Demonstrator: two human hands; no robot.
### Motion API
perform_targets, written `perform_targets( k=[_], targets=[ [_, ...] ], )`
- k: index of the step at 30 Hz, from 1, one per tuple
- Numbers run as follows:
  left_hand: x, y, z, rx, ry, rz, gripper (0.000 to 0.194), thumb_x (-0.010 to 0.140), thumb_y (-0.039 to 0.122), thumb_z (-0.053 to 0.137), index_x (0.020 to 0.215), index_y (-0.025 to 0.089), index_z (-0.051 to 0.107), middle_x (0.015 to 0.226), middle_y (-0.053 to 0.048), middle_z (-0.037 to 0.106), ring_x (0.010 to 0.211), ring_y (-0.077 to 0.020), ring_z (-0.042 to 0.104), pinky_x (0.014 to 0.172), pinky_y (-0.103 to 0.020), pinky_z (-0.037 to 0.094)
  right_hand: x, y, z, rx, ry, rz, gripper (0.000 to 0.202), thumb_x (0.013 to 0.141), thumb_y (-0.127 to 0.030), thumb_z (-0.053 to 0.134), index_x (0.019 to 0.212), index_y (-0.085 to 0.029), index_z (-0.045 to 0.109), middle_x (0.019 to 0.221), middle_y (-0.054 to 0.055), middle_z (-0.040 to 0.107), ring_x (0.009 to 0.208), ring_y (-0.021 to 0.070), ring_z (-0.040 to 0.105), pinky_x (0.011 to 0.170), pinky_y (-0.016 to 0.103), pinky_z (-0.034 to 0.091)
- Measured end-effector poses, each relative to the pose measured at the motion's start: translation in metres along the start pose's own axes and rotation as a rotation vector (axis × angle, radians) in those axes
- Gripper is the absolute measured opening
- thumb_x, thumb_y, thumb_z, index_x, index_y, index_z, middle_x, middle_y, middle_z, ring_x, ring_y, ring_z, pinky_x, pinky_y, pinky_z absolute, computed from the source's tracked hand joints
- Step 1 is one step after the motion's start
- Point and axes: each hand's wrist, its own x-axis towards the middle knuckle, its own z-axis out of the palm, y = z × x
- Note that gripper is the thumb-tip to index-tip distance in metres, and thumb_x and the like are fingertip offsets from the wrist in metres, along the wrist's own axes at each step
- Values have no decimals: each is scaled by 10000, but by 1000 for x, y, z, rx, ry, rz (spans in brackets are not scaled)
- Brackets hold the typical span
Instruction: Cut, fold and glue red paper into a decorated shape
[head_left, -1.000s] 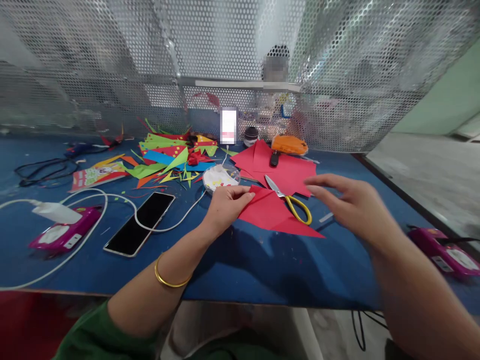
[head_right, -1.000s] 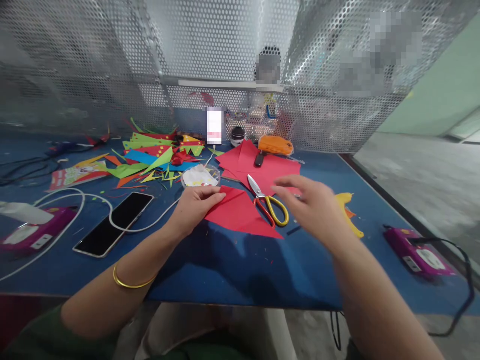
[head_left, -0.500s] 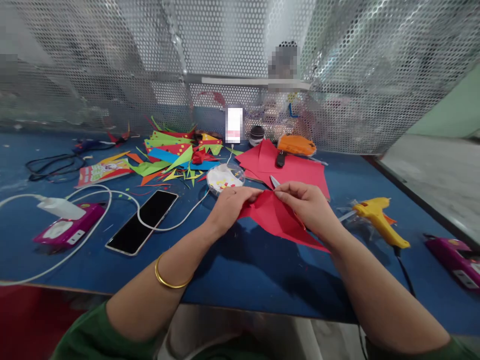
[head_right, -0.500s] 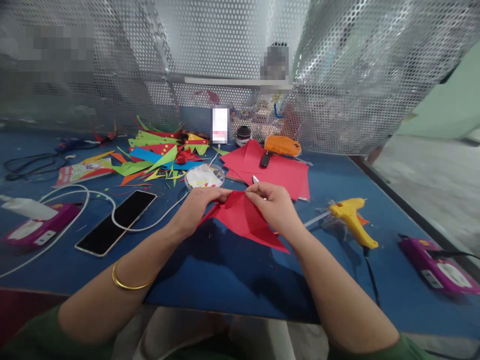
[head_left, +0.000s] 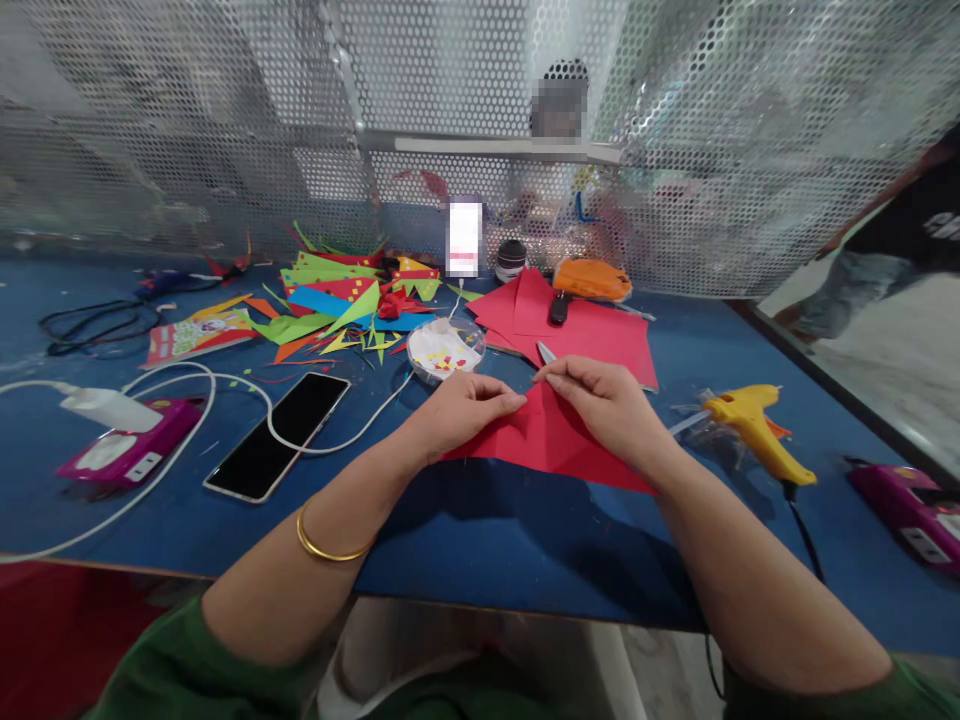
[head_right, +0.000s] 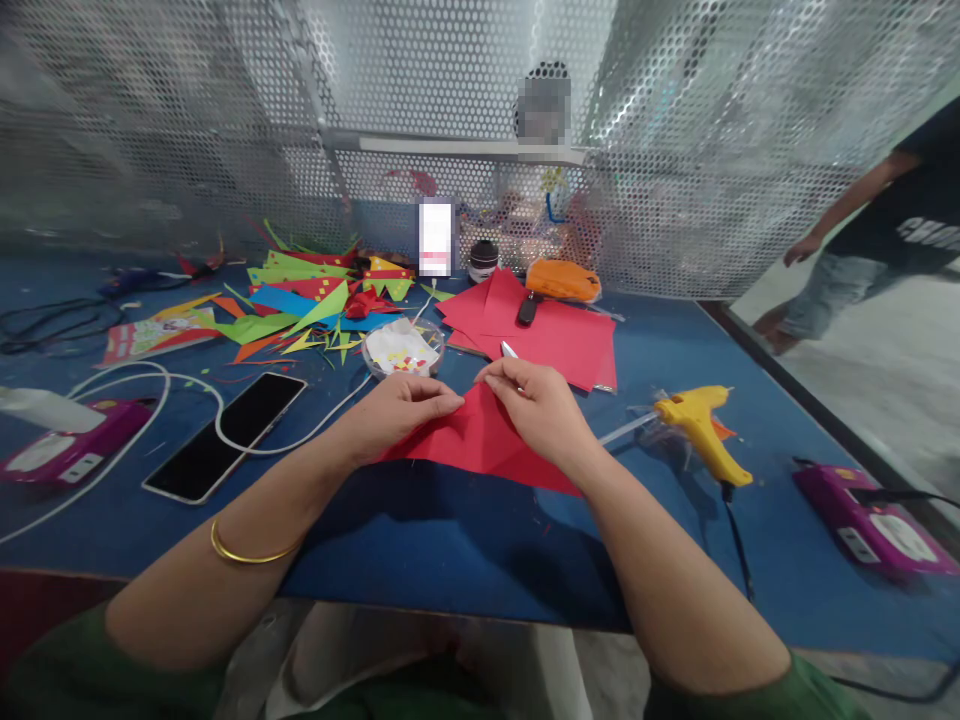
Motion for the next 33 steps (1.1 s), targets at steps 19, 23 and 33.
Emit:
perform_targets(
  k=[19,23,33],
  targets=[
    [1,-5,3,274,89,128,248,780,379,634,650,181,709,637,-22,677,606,-134,547,616,-283,417,-1,2,5,193,-86,153,257,752,-414,698,889,-197,712,799,31,720,694,141,604,640,286,476],
    [2,-6,2,310,129,128,245,784,366,631,644,181,708,662,-33,698,615,-137,562,617,-288,412,-3,5,5,215,-200,227,279,733,-410,729,922,-206,702,814,37,728,695,154,627,606,283,480],
    [3,-9,5,324,140,124,247,792,355,621,644,178,710,642,-29,688,603,-137,557,598,-296,401,-4,7,6,231,-204,231,206,740,-355,725,894,-219,703,787,24,723,666,142,603,585,278,454]
  ],
)
